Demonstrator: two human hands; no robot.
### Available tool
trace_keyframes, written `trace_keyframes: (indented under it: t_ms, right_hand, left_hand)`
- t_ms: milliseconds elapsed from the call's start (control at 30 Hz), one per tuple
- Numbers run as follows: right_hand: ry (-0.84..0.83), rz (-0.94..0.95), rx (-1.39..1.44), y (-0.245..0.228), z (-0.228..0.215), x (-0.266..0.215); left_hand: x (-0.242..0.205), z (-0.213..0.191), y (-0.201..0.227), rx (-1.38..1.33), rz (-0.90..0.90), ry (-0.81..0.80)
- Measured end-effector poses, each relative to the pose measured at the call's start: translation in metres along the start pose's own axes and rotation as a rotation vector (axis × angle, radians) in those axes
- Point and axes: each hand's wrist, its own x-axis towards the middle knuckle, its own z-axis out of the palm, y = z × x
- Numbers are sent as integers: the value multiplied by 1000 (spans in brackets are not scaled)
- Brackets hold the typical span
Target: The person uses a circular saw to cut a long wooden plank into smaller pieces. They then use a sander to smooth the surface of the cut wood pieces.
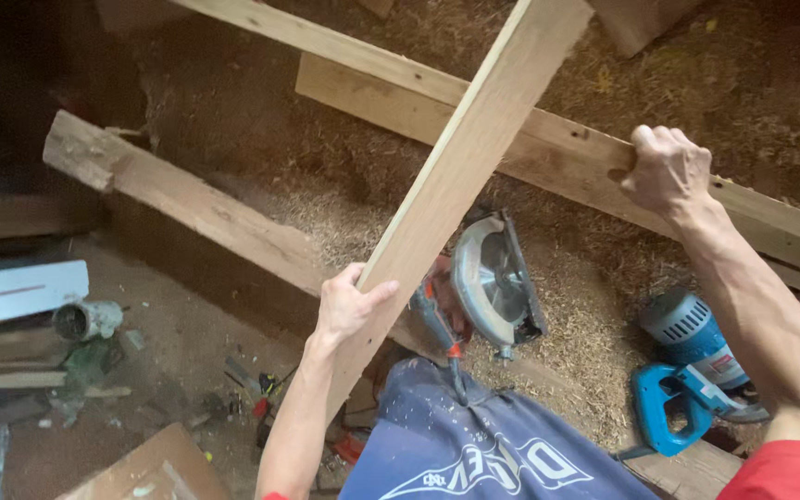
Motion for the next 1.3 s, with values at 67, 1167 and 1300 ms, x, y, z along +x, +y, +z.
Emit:
trace_keyframes:
  t_ms: [67,1167,1300]
  right_hand:
    - [-21,-23,-18,-28,-21,16]
    - [-192,-212,170,-204,168,167]
    - [-190,-195,185,-208,161,164]
  left_hand:
    - [4,-7,-5,-25,13,-16]
    - [92,-32,-178,-278,-176,-117]
    - [100,-40,-183,-331,-176,-156]
